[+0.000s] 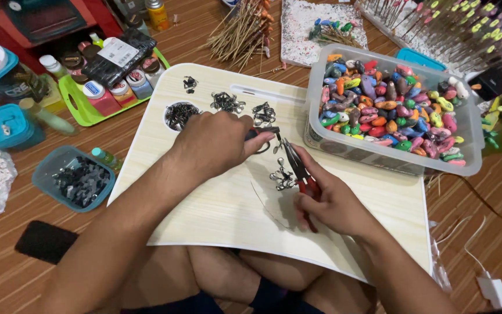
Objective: Assembling fishing tackle by attaching metal components to wire using pliers and scissors
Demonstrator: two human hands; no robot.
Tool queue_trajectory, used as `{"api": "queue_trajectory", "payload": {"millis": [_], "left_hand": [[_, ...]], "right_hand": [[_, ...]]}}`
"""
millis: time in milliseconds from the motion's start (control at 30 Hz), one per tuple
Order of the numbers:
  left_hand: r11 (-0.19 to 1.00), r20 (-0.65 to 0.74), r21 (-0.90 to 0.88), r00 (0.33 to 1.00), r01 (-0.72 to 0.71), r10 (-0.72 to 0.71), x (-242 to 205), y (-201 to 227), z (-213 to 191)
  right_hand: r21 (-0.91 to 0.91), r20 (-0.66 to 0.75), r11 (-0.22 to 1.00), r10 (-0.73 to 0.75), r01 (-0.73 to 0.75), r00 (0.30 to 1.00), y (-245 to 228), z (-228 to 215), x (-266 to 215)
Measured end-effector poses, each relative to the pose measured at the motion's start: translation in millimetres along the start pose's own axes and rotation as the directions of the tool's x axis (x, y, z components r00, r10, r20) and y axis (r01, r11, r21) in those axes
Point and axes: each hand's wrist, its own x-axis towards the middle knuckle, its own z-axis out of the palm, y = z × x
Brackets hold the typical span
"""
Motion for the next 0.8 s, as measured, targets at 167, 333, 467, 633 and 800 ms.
{"api": "queue_trajectory", "payload": {"millis": [167, 333, 467, 633, 800], "left_hand": [[0.999, -0.01, -0.033, 1.0, -0.024, 0.024, 8.9, -8.6, -3.5], [0.997, -0.055, 0.0, 0.995, -0.079, 0.078, 10.4, -23.8, -2.2], [0.991, 0.071, -0.042, 0.989, -0.125, 0.128, 13.5, -28.5, 2.4], [0.97, 0.024, -0.074, 0.972, -0.232, 0.235, 8.4, -27.6, 3.6], [0.962, 0.158, -0.155, 0.956, -0.225, 0.249, 9.0, -26.4, 0.2]], "right_hand": [[0.246, 0.163, 0.969, -0.004, -0.037, 0.987, 9.1, -35.9, -11.8], [-0.244, -0.073, 0.95, 0.18, -0.193, 0.981, -22.2, -43.8, -26.2], [-0.841, -0.259, 0.518, -0.138, -0.153, 0.956, -24.4, -43.2, -14.7], [-0.888, -0.172, 0.448, -0.108, -0.107, 0.979, -16.9, -42.1, -10.0], [-0.872, -0.165, 0.451, 0.096, -0.191, 0.982, -16.4, -38.1, -5.5]]}}
